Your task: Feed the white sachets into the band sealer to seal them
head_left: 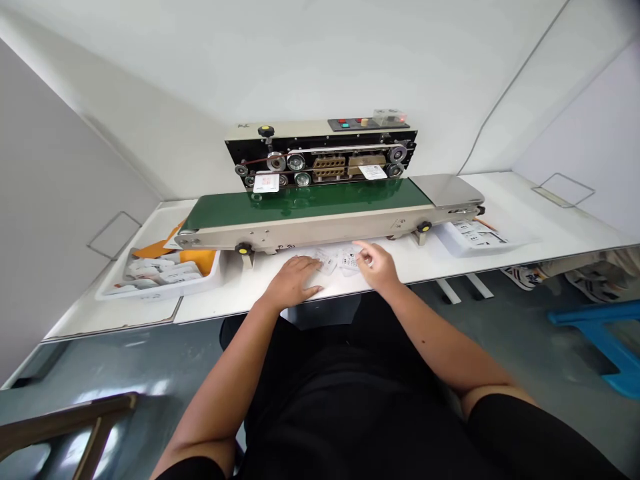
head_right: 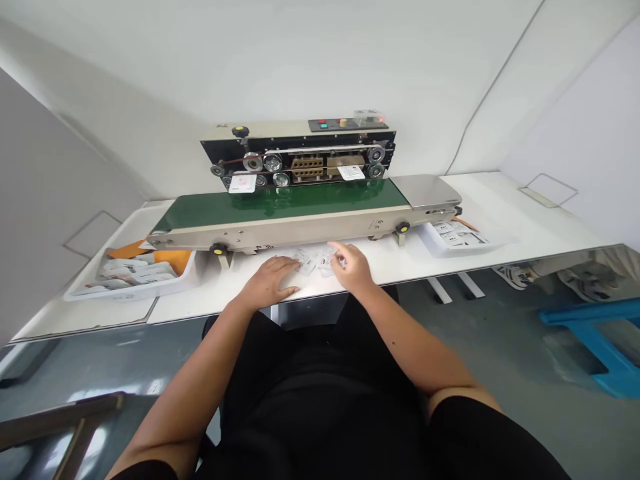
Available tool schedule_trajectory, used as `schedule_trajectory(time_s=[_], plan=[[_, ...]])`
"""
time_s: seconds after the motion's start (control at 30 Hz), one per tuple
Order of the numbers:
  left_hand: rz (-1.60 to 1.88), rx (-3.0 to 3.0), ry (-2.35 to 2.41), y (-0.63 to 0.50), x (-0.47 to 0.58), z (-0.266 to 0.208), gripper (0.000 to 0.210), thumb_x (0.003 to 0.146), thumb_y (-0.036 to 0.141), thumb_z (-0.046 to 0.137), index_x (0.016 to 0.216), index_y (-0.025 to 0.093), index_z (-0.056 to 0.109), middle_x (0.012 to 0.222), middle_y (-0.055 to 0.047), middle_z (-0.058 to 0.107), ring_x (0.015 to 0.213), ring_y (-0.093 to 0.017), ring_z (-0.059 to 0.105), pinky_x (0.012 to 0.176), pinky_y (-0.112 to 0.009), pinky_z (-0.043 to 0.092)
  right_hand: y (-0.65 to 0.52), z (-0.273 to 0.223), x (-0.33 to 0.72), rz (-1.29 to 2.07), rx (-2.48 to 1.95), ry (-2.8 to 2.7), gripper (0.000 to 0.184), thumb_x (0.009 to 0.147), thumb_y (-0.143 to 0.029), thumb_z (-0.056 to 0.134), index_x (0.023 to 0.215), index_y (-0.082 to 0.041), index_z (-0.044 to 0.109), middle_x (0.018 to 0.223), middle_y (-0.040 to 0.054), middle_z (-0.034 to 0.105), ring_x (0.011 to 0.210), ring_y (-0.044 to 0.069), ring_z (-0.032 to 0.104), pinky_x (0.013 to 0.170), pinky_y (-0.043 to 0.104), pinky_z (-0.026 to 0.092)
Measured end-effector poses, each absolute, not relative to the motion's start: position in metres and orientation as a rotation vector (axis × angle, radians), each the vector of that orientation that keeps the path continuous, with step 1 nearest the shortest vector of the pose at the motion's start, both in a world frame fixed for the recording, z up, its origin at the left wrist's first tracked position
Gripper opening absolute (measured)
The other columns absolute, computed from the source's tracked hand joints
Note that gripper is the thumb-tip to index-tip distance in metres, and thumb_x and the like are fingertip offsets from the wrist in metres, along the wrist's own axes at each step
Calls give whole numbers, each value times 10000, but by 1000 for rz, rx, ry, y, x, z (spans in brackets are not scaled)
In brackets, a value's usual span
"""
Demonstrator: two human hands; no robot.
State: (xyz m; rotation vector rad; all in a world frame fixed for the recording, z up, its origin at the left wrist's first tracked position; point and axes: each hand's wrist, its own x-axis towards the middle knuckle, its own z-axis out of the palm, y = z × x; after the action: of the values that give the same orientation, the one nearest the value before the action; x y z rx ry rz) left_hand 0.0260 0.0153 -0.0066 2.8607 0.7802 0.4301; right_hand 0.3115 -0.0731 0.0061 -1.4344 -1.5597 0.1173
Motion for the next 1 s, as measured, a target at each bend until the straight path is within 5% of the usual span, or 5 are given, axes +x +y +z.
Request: schedule_trajectory(time_s=[0.17,0.5,0.77,0.9,1.0], plan=[[486,2870,510,10,22,-7,870,884,731,732,1587,257,541,1646,-127,526,1544,-384,463,1285,-574,365,-77,-21,293,23,-1650,-1940,476,961,-426,678,1399,-238,703,1445,128,659,1378,381,530,1164,599,453],[946,2049,844,15,10,-14,430,1030,588,586,1176,221,756,1149,-93,820,1043,-261,802,972,-453,655,-71,-24,294,49,-1646,-1986,534,1014,-476,598,1464,-195,662,1575,136,579,1545,407,400,1289,645,298],[938,1617,904,22,11,-18,512,885,710,708,1002,225,595,735,13,704,622,-184,703,617,-326,620,-67,0,255,504,-1413,-1749,420,982,-418,619,1369,-276,699,1262,85,751,1111,287,693,991,454,559],[966,1733,814,16,8,-14,467,914,665,707,1009,220,602,861,-20,714,768,-186,704,715,-323,599,-62,20,238,746,-1389,-1804,162,960,-384,649,942,-252,740,780,-20,719,697,177,638,685,301,484],[1004,1798,729,12,7,-9,429,943,593,710,1118,212,620,1139,-105,733,955,-209,700,816,-343,587,-45,48,275,602,-1400,-1636,98,958,-289,620,926,-231,692,787,-22,697,679,147,622,670,266,466]])
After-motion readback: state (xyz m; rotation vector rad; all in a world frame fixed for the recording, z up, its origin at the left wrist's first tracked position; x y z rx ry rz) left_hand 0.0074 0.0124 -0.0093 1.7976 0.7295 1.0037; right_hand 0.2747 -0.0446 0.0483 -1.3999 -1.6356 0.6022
